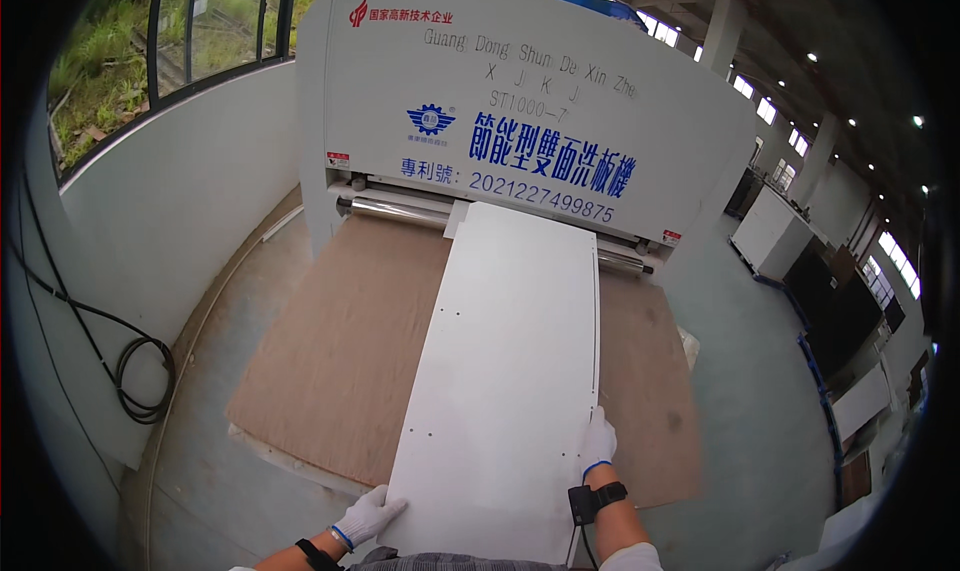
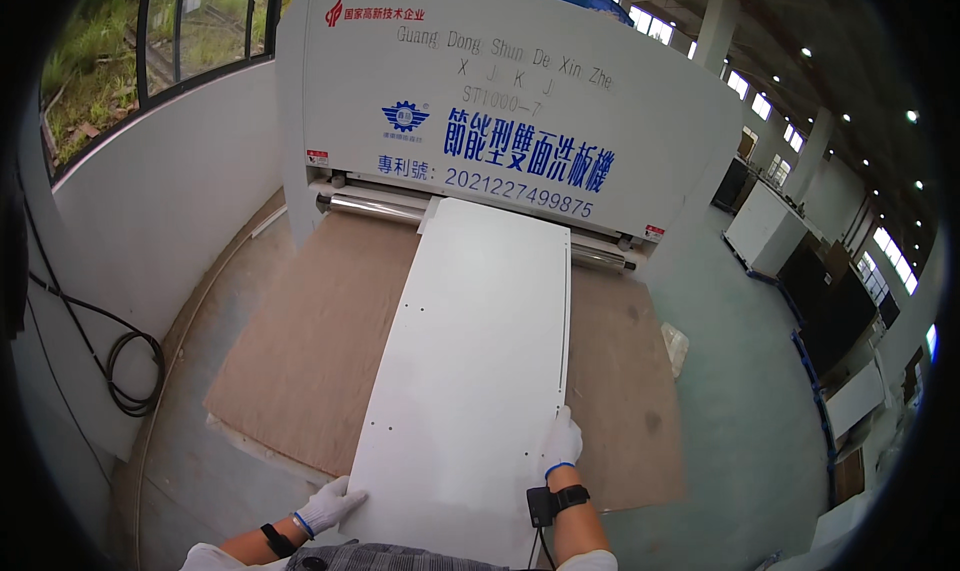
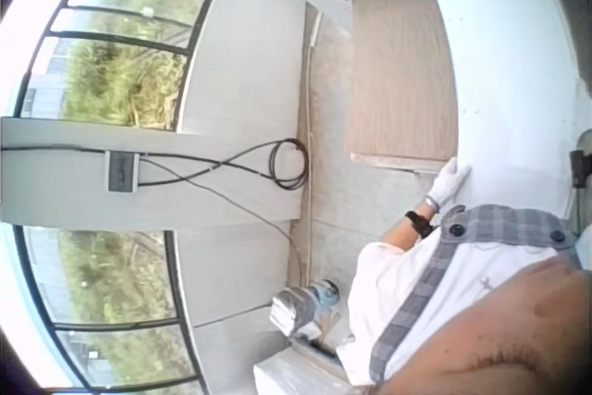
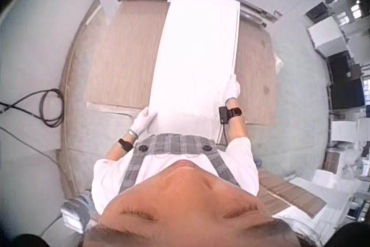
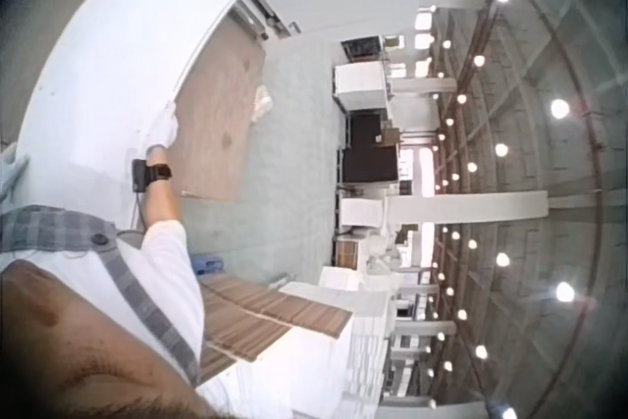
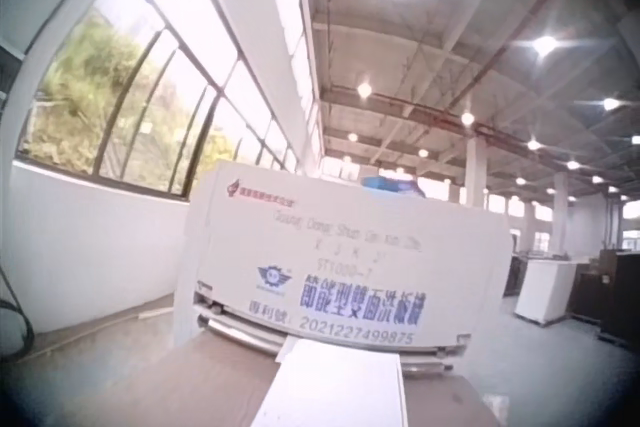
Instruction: Repeatedly pick up white boards from a pallet and feed them into a processing machine.
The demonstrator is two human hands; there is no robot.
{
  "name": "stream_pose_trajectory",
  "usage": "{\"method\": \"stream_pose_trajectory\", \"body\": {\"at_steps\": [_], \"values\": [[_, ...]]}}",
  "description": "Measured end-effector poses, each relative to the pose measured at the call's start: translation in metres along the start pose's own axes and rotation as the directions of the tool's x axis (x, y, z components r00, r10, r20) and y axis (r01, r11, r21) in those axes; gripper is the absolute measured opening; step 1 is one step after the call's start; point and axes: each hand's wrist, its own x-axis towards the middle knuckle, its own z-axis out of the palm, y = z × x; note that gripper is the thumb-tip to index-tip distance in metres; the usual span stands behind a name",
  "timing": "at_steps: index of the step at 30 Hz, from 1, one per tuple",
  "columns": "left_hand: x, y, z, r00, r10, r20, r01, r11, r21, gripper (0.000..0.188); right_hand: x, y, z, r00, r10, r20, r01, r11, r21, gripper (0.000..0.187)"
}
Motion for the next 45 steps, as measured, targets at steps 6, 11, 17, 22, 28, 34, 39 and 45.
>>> {"method": "stream_pose_trajectory", "body": {"at_steps": [6, 11, 17, 22, 28, 34, 39, 45], "values": [[0.003, 0.0, 0.008, 0.999, -0.007, -0.049, 0.008, 1.0, 0.013, 0.051, 0.008, -0.009, 0.008, 0.996, -0.054, 0.067, 0.059, 0.995, -0.077, 0.063], [0.016, -0.026, 0.022, 0.997, 0.03, -0.072, -0.039, 0.993, -0.115, 0.049, 0.013, -0.011, 0.012, 0.993, 0.01, 0.12, -0.006, 0.999, -0.031, 0.063], [0.014, -0.01, 0.024, 0.995, 0.033, -0.097, -0.041, 0.996, -0.08, 0.047, 0.029, -0.003, 0.017, 0.989, -0.021, 0.143, 0.038, 0.993, -0.111, 0.065], [0.013, -0.001, 0.025, 0.995, 0.005, -0.104, -0.011, 0.998, -0.06, 0.048, 0.033, -0.003, 0.02, 0.989, 0.034, 0.144, -0.017, 0.993, -0.119, 0.065], [0.027, -0.025, 0.03, 0.994, 0.032, -0.101, -0.042, 0.995, -0.093, 0.048, 0.034, -0.003, 0.024, 0.989, 0.026, 0.143, -0.005, 0.989, -0.147, 0.066], [0.034, -0.03, 0.032, 0.995, 0.041, -0.087, -0.054, 0.987, -0.154, 0.044, 0.045, 0.006, 0.028, 0.985, -0.002, 0.171, 0.029, 0.988, -0.155, 0.065], [0.035, -0.003, 0.027, 0.994, 0.016, -0.107, -0.036, 0.982, -0.184, 0.041, 0.049, -0.007, 0.031, 0.988, 0.031, 0.152, -0.01, 0.991, -0.133, 0.066], [0.047, 0.02, 0.017, 0.987, 0.038, -0.156, -0.07, 0.976, -0.205, 0.039, 0.073, -0.012, 0.039, 0.984, 0.01, 0.177, 0.013, 0.991, -0.13, 0.066]]}}
